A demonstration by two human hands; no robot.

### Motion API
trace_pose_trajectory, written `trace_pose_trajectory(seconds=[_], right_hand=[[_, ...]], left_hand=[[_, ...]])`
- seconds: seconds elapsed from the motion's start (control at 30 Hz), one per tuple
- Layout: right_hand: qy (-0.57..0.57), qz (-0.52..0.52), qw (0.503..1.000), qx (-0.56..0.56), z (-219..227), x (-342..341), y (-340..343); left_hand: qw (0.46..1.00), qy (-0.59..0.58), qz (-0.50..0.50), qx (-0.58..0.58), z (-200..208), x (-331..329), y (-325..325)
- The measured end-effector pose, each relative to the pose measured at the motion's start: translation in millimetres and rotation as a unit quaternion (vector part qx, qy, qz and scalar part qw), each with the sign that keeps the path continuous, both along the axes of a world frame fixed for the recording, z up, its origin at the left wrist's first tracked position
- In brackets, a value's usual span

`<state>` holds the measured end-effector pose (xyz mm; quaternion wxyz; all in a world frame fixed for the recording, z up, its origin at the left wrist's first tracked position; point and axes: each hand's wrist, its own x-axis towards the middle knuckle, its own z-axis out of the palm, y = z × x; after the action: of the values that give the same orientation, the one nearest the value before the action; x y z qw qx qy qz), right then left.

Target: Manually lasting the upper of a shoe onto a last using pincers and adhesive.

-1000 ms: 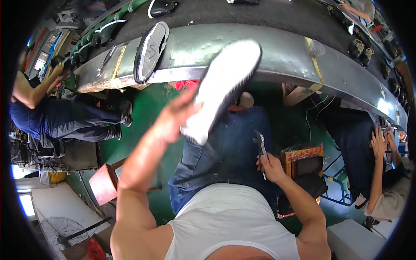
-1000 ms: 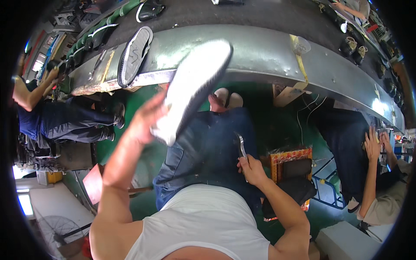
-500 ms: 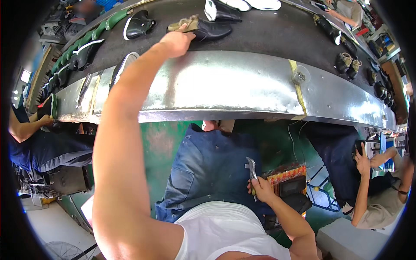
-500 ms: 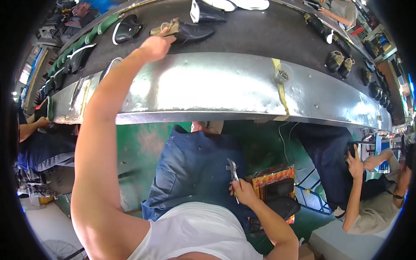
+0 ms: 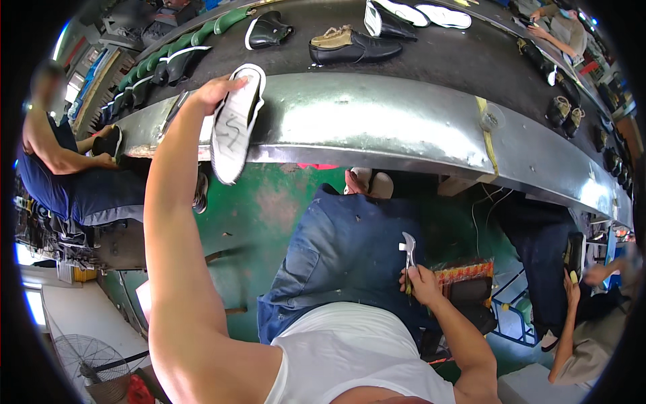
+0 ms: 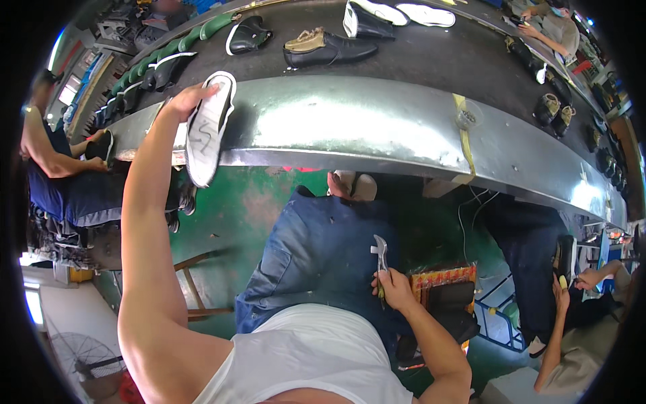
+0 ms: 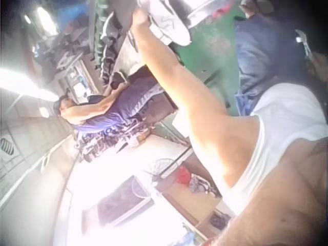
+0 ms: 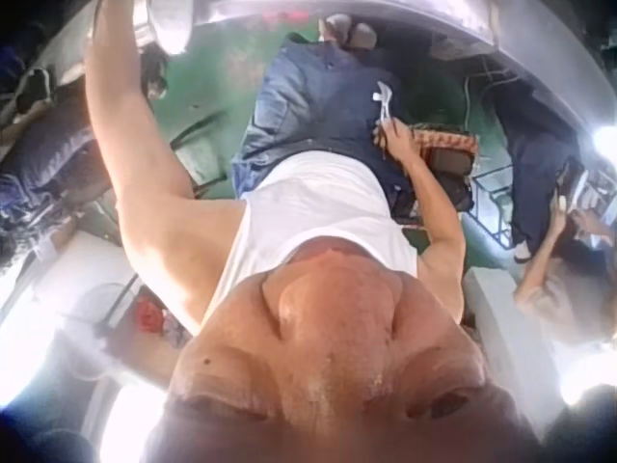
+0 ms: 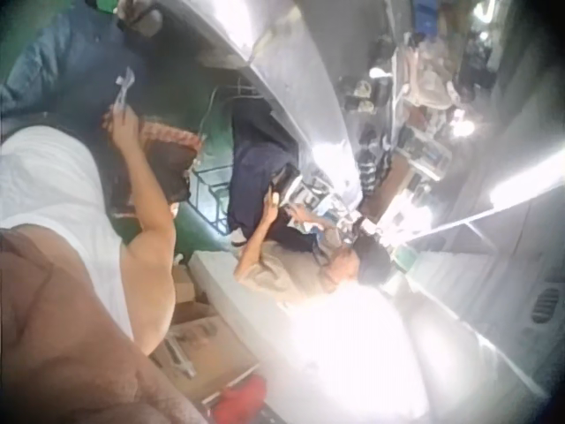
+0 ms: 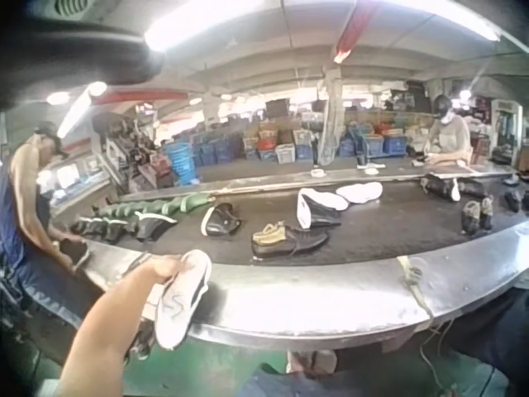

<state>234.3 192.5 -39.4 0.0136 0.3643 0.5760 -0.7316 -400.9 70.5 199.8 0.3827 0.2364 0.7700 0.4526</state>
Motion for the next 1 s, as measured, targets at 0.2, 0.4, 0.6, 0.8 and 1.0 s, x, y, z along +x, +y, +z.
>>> trace_pose_trajectory(seconds=[0.2,0.4,0.6,0.8,1.0], right_hand=[[-0.01,0.014,0.999,0.05,4.0,-1.4,-7.2],[0.063,-0.026,0.998,0.008,68.1,-14.9,-22.0],[0.028,0.185,0.953,0.24,136.0,-28.1,-44.7],[0.095,0.138,0.983,0.078,128.3,-43.4,-52.4],[0.063,0.148,0.986,-0.037,132.0,-47.7,-31.4]], left_hand=[[0.946,-0.159,0.119,0.257,-73.5,193.7,-45.0],[0.946,-0.179,-0.074,0.261,-140.4,347.1,-56.2],[0.948,-0.163,-0.096,0.255,-145.0,348.4,-51.6],[0.95,-0.136,-0.124,0.251,-145.6,356.5,-45.7],[0.932,-0.188,-0.174,0.258,-142.5,345.1,-38.8]])
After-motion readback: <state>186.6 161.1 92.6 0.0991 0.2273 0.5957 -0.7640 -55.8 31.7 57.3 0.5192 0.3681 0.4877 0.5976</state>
